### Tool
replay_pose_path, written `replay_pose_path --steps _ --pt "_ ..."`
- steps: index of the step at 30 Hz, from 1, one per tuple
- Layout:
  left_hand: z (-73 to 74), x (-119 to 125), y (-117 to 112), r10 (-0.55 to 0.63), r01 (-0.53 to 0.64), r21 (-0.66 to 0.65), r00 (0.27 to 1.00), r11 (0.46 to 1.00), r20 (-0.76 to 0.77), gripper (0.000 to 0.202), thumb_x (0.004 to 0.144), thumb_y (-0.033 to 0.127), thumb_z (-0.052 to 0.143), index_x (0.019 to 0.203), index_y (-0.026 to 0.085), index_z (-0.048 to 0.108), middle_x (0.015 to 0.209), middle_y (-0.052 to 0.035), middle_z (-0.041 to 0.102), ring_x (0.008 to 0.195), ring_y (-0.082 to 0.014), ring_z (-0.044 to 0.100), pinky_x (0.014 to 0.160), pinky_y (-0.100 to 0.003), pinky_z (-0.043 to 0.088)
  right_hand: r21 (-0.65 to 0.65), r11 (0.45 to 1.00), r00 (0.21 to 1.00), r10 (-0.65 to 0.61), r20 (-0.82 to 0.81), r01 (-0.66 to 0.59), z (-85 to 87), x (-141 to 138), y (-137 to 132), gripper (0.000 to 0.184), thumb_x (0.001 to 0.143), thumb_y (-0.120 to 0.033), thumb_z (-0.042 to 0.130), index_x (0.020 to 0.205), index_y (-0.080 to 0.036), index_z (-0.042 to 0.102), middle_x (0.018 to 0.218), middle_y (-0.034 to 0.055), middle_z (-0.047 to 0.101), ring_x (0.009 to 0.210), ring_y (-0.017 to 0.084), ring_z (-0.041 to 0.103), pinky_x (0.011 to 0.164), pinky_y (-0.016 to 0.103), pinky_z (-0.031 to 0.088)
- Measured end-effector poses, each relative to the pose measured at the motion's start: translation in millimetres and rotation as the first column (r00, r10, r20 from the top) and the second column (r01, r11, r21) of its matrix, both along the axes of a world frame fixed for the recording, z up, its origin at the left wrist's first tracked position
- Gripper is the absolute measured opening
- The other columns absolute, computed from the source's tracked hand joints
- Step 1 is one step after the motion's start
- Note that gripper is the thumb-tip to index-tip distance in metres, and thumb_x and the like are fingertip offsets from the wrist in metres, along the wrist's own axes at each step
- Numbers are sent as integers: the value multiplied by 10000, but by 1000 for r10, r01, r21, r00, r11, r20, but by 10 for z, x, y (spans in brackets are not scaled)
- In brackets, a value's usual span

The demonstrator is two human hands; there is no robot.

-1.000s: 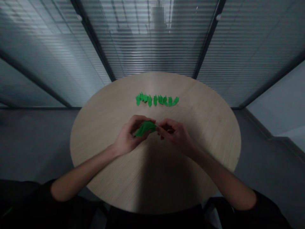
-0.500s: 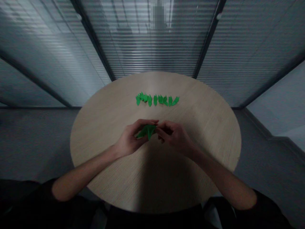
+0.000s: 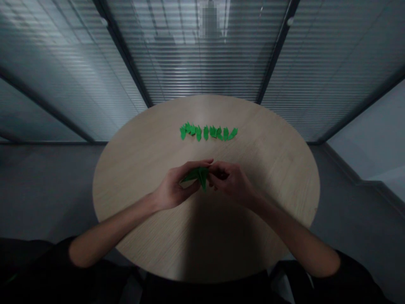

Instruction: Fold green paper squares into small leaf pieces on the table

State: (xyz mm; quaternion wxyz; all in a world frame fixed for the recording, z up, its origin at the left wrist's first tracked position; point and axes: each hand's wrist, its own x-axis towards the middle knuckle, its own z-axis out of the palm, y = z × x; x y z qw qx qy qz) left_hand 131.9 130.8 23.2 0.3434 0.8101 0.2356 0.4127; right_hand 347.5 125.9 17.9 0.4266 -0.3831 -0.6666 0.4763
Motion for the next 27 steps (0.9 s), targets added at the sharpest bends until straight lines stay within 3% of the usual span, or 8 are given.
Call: replay_pose_path --steps 5,11,17,21,27 --pt "-22 10 -2 -28 28 30 1000 999 8 648 845 -20 627 1439 231 560 1474 -136 636 1285 -267 681 1086 -427 588 -9 1000 1000 -8 -5 8 6 -15 -14 67 864 -234 684 863 -168 696 674 -20 643 540 89 603 496 191 495" --pt "-24 13 3 -18 18 36 1000 999 7 622 877 9 636 1457 212 538 1459 -157 643 1244 -264 705 1062 -433 602 -30 999 1000 -23 16 23 25 -31 -4 156 880 -304 695 935 -165 742 680 -2 680 523 95 604 484 203 499" --pt "-60 30 -8 -42 41 55 999 998 24 633 873 -8 620 1456 217 524 1520 -152 592 1336 -264 645 1118 -438 566 8 999 999 -48 -23 48 15 -34 -6 197 882 -350 720 806 -169 703 659 3 657 561 104 601 514 216 483" --pt "-63 35 -20 -56 55 50 998 997 21 645 875 -18 604 1465 225 509 1539 -153 573 1334 -259 646 1094 -427 579 4 997 997 -74 -39 74 21 -38 -25 233 875 -396 749 837 -172 698 656 -5 649 545 103 584 496 216 475" --pt "-33 42 -23 58 -58 34 998 998 -3 639 910 74 660 1502 235 481 1398 -136 660 1262 -261 678 1079 -431 583 36 993 993 -113 -21 114 -23 -41 -26 214 923 -390 721 926 -177 741 697 4 700 548 97 615 503 203 496"
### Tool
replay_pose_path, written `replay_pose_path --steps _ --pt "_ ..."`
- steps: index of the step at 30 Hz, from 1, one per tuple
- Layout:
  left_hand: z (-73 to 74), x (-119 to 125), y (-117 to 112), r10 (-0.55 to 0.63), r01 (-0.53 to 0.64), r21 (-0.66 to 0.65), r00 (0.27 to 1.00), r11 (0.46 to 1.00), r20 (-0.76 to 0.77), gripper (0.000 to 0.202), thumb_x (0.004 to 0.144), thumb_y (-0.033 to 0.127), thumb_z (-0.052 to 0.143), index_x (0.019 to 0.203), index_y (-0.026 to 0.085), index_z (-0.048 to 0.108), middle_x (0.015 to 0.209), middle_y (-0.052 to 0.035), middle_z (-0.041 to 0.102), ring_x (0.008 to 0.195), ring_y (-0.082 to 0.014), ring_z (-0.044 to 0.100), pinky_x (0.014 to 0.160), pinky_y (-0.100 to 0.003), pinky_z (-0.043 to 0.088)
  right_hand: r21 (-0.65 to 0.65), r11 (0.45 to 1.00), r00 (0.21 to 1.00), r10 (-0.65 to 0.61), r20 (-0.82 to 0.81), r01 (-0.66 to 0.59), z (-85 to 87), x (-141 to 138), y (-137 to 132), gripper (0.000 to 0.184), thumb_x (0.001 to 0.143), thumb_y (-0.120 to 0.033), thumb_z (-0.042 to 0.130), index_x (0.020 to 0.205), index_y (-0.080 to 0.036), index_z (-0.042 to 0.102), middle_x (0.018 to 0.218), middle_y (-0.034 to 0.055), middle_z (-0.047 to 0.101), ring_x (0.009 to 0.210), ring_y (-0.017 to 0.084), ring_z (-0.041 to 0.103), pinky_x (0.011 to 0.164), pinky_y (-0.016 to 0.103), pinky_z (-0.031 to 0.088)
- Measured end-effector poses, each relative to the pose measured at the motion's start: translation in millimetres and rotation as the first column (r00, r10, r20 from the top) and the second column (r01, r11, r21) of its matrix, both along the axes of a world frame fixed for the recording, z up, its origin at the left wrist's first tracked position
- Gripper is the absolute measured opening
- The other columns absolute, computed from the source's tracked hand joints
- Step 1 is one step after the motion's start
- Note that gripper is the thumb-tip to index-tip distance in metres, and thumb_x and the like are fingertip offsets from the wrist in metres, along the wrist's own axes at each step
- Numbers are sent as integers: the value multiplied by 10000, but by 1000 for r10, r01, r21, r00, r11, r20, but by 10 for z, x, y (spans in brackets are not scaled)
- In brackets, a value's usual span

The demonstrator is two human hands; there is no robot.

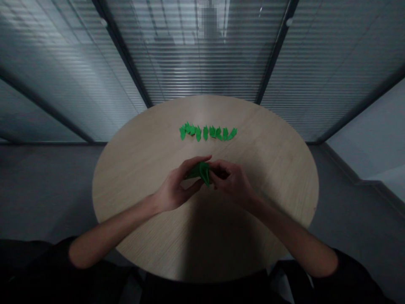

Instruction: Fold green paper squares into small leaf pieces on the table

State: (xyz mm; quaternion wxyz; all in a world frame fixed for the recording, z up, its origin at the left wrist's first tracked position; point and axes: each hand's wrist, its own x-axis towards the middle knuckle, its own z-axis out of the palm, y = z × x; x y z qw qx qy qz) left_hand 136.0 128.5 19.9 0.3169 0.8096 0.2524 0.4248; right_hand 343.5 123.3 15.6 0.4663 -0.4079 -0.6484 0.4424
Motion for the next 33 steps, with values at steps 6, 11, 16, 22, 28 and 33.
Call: replay_pose_path --steps 6,11,16,22,28,33 --pt "-30 -1 35 93 -92 -11 989 996 113 378 962 106 611 1321 206 547 1248 -109 695 1107 -204 731 977 -377 629 34 999 999 -41 30 40 -31 18 22 169 925 -337 716 980 -188 774 748 16 743 558 102 644 512 207 531" --pt "-39 -7 39 153 -157 33 985 987 85 249 982 139 600 1225 195 589 1127 -90 730 1012 -185 747 899 -349 646 46 997 997 -61 51 59 -32 27 23 188 921 -346 716 1008 -193 781 774 25 761 554 109 649 518 224 541" --pt "-21 -11 27 179 -182 64 982 981 54 251 975 140 608 1220 196 605 1123 -89 736 1001 -182 742 847 -325 640 67 996 995 -68 67 64 -40 21 25 171 922 -343 716 974 -193 780 676 -3 708 527 106 625 515 224 507" --pt "-21 -3 19 153 -156 80 987 984 49 252 970 140 637 1215 193 604 1125 -88 728 1006 -176 731 832 -309 635 48 996 996 -83 39 81 -3 -5 5 272 897 -449 746 849 -182 742 627 -6 651 537 115 587 495 226 475" --pt "-18 13 0 172 -174 44 984 984 44 217 959 179 659 1170 189 612 1077 -72 718 927 -158 730 759 -273 639 1 996 996 -90 28 90 4 4 -2 379 854 -543 776 790 -176 702 644 -1 625 555 119 558 487 233 488" --pt "-31 13 18 196 -198 15 978 980 76 182 963 172 639 1141 191 610 1055 -65 725 909 -148 733 761 -263 630 47 997 996 -62 62 59 12 14 -1 313 901 -487 736 868 -176 739 658 4 659 555 116 576 493 224 470"
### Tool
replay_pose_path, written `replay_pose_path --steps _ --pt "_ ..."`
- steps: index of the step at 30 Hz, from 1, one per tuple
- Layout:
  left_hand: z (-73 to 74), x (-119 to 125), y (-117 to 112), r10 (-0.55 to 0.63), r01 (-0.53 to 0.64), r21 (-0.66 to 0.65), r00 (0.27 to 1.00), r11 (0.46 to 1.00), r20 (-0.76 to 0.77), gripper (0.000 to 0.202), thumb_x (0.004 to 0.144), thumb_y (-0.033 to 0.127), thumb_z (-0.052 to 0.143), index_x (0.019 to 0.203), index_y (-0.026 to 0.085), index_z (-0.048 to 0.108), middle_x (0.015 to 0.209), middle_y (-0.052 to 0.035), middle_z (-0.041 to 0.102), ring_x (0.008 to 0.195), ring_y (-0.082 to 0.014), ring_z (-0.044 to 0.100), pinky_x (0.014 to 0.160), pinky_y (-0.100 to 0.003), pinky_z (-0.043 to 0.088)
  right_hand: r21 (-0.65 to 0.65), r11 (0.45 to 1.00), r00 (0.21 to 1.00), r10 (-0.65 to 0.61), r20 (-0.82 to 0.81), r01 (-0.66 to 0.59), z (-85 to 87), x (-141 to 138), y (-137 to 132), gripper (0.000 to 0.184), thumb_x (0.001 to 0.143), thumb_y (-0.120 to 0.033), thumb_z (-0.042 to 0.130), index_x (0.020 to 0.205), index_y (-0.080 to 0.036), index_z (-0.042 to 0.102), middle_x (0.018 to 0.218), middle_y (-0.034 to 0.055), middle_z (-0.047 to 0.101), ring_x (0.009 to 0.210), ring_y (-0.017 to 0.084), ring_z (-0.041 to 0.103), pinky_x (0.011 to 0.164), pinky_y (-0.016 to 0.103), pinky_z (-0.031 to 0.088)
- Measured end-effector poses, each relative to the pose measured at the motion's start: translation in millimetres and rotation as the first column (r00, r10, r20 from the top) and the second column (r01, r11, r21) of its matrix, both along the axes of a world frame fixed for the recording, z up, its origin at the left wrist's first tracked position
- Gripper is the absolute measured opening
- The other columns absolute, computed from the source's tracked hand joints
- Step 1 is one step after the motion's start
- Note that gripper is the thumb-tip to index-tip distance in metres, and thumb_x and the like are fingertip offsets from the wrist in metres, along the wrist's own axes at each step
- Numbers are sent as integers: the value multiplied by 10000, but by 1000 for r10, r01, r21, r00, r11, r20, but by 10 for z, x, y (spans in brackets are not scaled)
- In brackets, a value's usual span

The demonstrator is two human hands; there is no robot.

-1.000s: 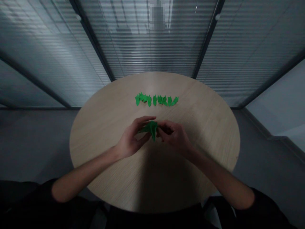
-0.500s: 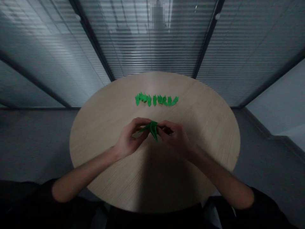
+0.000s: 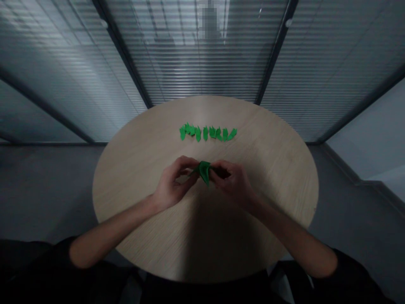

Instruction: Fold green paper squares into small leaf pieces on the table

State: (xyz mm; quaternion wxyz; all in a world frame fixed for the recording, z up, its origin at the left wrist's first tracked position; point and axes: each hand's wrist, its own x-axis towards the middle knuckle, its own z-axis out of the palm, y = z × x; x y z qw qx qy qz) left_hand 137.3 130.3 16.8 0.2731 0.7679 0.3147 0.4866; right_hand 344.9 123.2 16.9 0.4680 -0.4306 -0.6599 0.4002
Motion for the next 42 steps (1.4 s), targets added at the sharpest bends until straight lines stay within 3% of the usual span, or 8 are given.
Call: replay_pose_path --steps 3,7,11,17,22,31,39,42 --pt "-45 -10 32 38 -36 -32 998 999 40 212 966 168 620 1170 209 580 1055 -59 725 937 -152 734 772 -265 626 25 1000 998 17 57 -19 18 17 -14 301 954 -461 663 977 -178 764 751 34 728 574 119 608 513 227 481" --pt "-86 -19 55 39 -33 -56 994 998 99 176 980 179 603 1140 225 546 992 -40 709 859 -140 719 742 -266 618 34 999 994 21 104 -25 47 32 -35 408 1041 -467 522 900 -172 767 668 17 668 512 99 545 479 221 418" --pt "-37 -30 59 29 -31 35 998 999 56 107 978 142 595 1052 219 579 1035 -57 693 939 -164 696 851 -339 606 -13 999 996 36 77 -35 78 7 -32 463 1041 -506 530 800 -173 744 580 -4 599 482 97 521 468 225 398" --pt "52 -57 81 134 -124 235 991 964 -24 207 957 77 605 1105 218 639 1208 -90 626 1148 -211 623 988 -416 546 -97 995 997 27 -75 -34 121 -27 7 443 982 -546 609 782 -169 726 744 42 733 460 79 529 426 211 432" --pt "63 -44 66 230 -211 253 972 944 -47 238 987 99 570 1154 232 676 1020 -58 600 984 -197 606 860 -368 554 -114 993 992 -32 -122 18 140 -29 35 420 941 -556 658 818 -164 744 723 44 742 431 75 519 387 201 433" --pt "22 -58 16 53 -29 261 995 965 -85 474 839 78 632 1295 183 556 1054 -72 660 858 -165 640 728 -311 571 -175 984 982 -61 -177 29 143 -49 43 382 904 -534 715 861 -157 757 705 32 729 418 70 535 377 191 446" --pt "14 -39 26 120 -120 107 993 987 8 124 983 167 630 1102 199 645 1020 -57 702 897 -155 699 784 -302 606 -129 981 983 126 -131 -143 136 -36 -10 365 977 -500 622 940 -162 755 792 52 757 468 81 566 434 211 483" --pt "-2 -22 45 113 -105 -69 986 992 125 98 983 217 647 1078 195 653 969 -51 712 825 -146 707 732 -278 607 -22 998 997 56 -56 -57 117 -8 -18 255 944 -417 691 888 -172 737 699 12 700 506 80 552 464 197 457"
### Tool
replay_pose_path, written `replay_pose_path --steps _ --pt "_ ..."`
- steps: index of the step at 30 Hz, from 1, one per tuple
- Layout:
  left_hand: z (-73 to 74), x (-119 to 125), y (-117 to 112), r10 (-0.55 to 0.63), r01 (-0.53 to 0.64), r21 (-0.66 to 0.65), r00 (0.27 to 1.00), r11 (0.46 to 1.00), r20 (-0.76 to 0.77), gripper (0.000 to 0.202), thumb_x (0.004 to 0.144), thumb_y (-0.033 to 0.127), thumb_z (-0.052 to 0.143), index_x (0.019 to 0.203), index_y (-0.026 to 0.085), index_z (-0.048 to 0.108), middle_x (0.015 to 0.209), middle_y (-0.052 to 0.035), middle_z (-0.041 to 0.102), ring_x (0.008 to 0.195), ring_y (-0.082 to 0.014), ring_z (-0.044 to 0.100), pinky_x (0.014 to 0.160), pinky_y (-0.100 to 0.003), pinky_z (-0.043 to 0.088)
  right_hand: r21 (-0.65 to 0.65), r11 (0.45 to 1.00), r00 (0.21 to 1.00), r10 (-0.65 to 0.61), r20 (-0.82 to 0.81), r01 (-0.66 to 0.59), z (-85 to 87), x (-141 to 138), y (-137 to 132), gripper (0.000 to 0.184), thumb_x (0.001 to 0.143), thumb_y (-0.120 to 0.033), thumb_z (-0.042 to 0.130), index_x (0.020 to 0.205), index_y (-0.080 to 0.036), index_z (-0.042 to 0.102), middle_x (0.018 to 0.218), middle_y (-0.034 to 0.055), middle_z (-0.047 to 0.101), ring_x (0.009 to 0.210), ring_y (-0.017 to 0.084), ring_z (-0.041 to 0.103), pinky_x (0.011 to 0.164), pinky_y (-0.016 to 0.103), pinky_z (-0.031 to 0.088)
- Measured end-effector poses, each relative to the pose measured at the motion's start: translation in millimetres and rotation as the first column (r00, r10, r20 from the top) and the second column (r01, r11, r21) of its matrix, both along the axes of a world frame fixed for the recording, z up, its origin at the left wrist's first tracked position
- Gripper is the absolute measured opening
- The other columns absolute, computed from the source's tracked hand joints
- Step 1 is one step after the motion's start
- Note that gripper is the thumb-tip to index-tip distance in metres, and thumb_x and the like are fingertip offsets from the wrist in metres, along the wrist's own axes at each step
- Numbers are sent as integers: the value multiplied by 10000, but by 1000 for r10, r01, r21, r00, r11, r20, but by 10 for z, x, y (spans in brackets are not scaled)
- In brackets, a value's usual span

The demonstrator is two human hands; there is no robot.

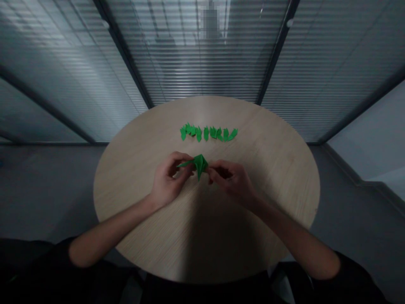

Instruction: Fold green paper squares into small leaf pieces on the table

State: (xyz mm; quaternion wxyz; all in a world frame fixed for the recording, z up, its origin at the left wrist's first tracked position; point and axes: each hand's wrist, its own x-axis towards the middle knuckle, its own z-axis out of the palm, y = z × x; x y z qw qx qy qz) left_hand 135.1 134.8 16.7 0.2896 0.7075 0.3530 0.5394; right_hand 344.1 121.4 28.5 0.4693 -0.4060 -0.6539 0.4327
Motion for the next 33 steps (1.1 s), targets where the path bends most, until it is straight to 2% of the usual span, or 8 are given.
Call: replay_pose_path --steps 2,4,7,9,15,19,24,33 --pt "0 19 6 -66 77 -117 993 990 95 110 981 247 659 1073 189 644 897 -34 713 737 -125 695 661 -238 591 73 993 995 -96 23 94 -21 22 11 193 888 -368 766 916 -183 721 680 -18 652 531 78 541 480 189 446" --pt "10 38 3 -129 160 -197 978 967 161 113 978 261 662 1053 182 630 835 -16 701 681 -107 680 616 -204 572 106 985 990 -141 19 139 -40 41 26 274 846 -355 812 1049 -201 710 784 -14 660 569 79 547 497 190 465" --pt "23 56 -10 -192 250 -255 954 934 231 136 963 270 680 1029 180 602 789 3 675 655 -97 672 599 -184 569 106 992 997 -69 19 66 -45 53 34 436 847 -345 812 1247 -249 667 1075 44 688 720 106 618 561 202 535" --pt "18 61 -19 -212 278 -263 944 924 253 158 952 268 696 1023 184 582 777 12 660 648 -93 666 593 -178 566 116 993 999 -7 33 3 -34 45 21 397 870 -317 787 1246 -268 671 1179 59 668 823 124 647 588 196 553" --pt "-23 36 -36 -199 230 -181 965 956 173 163 940 241 710 1026 188 582 905 -19 688 693 -91 671 610 -179 569 179 983 999 25 39 -31 -28 12 -15 246 886 -259 761 1112 -258 665 1084 27 640 822 111 654 595 178 557" --pt "-12 7 -55 -224 225 -62 974 972 28 142 927 162 680 1054 183 621 1018 -53 713 849 -129 723 732 -222 623 202 979 998 -11 54 0 -51 11 -6 217 881 -238 753 1062 -246 634 1043 15 648 819 112 655 597 181 545" --pt "27 24 -92 -247 248 31 968 968 -29 300 880 121 710 1163 175 625 1104 -84 731 866 -143 754 754 -235 653 236 970 995 -76 66 59 -26 -2 -15 194 881 -232 737 1026 -241 608 1013 10 630 795 113 646 579 192 536" --pt "-5 73 -83 -208 246 -192 958 950 198 182 911 242 760 1059 184 672 995 -54 791 827 -144 776 705 -211 663 311 945 988 -133 82 101 0 -31 -41 188 865 -193 723 988 -231 587 1038 18 587 779 111 625 539 203 515"
